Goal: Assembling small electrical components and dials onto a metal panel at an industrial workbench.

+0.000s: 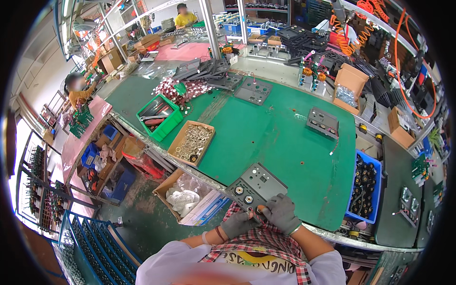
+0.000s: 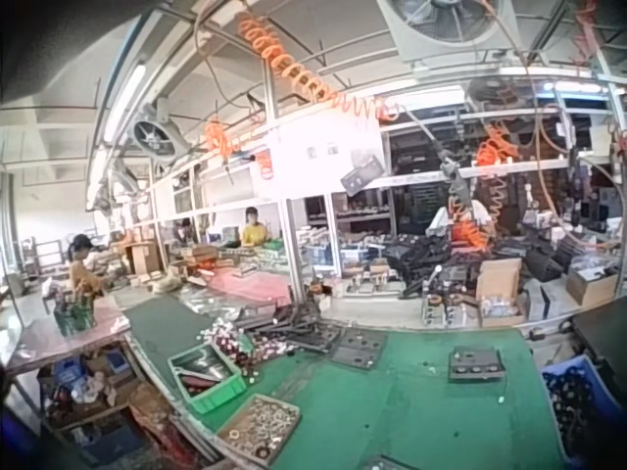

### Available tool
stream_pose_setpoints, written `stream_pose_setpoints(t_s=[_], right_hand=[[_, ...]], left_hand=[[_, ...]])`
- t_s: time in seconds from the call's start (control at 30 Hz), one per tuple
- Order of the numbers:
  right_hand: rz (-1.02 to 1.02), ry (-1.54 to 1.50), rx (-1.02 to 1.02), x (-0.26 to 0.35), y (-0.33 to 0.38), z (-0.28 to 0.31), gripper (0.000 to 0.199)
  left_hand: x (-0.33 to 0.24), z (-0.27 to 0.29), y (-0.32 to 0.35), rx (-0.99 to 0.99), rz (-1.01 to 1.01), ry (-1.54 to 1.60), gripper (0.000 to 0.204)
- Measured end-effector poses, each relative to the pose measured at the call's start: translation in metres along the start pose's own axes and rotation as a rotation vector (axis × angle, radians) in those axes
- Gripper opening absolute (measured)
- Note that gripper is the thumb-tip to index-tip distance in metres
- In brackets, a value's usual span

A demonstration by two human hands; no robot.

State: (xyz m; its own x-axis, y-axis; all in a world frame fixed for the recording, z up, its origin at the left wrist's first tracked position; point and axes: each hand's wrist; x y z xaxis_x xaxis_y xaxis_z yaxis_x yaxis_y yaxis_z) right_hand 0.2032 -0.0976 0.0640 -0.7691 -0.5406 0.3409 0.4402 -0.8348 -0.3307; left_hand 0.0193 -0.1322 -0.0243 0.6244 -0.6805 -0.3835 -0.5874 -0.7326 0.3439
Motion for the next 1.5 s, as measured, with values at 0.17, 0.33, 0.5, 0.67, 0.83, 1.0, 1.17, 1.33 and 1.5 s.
stream_pose_setpoints(t_s=[0.17, 0.33, 0.5, 0.67, 0.83, 1.0, 1.17, 1.33, 1.5], right_hand=[[0.056, 0.043, 0.034, 0.001, -0.002, 0.002, 0.021], [0.010, -0.040, -0.088, 0.006, -0.003, 0.005, 0.024], [0.002, -0.016, 0.091, 0.004, 0.002, -0.019, 0.027], [-0.104, 0.072, 0.062, 0.007, 0.007, -0.020, 0.027], [0.038, -0.062, 0.016, -0.006, 0.007, -0.026, 0.031], [0.068, -0.043, 0.080, -0.005, 0.002, -0.024, 0.029], [0.014, -0.041, 0.002, 0.002, 0.011, -0.024, 0.021], [-0.001, -0.099, -0.046, 0.006, 0.003, -0.025, 0.021], [0.074, -0.193, -0.164, 0.003, 0.002, -0.013, 0.032]], left_hand=[[-0.002, -0.003, 0.003, 0.012, -0.030, -0.015, 0.046], [0.000, -0.005, 0.002, 0.044, -0.013, 0.051, 0.033], [-0.006, -0.006, 0.007, -0.042, 0.048, -0.020, 0.032], [-0.004, -0.005, 0.003, 0.024, 0.023, -0.129, 0.037], [-0.006, -0.015, 0.009, -0.083, -0.020, -0.154, 0.047], [0.003, 0.004, -0.006, -0.029, -0.029, -0.034, 0.044], [0.004, 0.002, -0.004, 0.010, -0.051, -0.023, 0.038], [-0.004, -0.010, 0.009, 0.004, -0.052, -0.002, 0.042], [-0.017, -0.032, 0.016, 0.155, -0.232, -0.738, 0.048]])
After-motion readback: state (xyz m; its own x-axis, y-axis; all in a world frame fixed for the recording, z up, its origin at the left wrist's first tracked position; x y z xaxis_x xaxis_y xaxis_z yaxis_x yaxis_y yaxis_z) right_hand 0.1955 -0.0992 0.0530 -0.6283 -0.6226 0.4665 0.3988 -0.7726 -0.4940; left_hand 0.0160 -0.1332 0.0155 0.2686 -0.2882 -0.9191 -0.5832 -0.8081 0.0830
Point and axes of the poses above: each hand's wrist, its own y-axis away from the middle knuckle, its own z-axis out of the back of the hand, x = y × z, and after that the axes turned 8 degrees about -x, right-handed
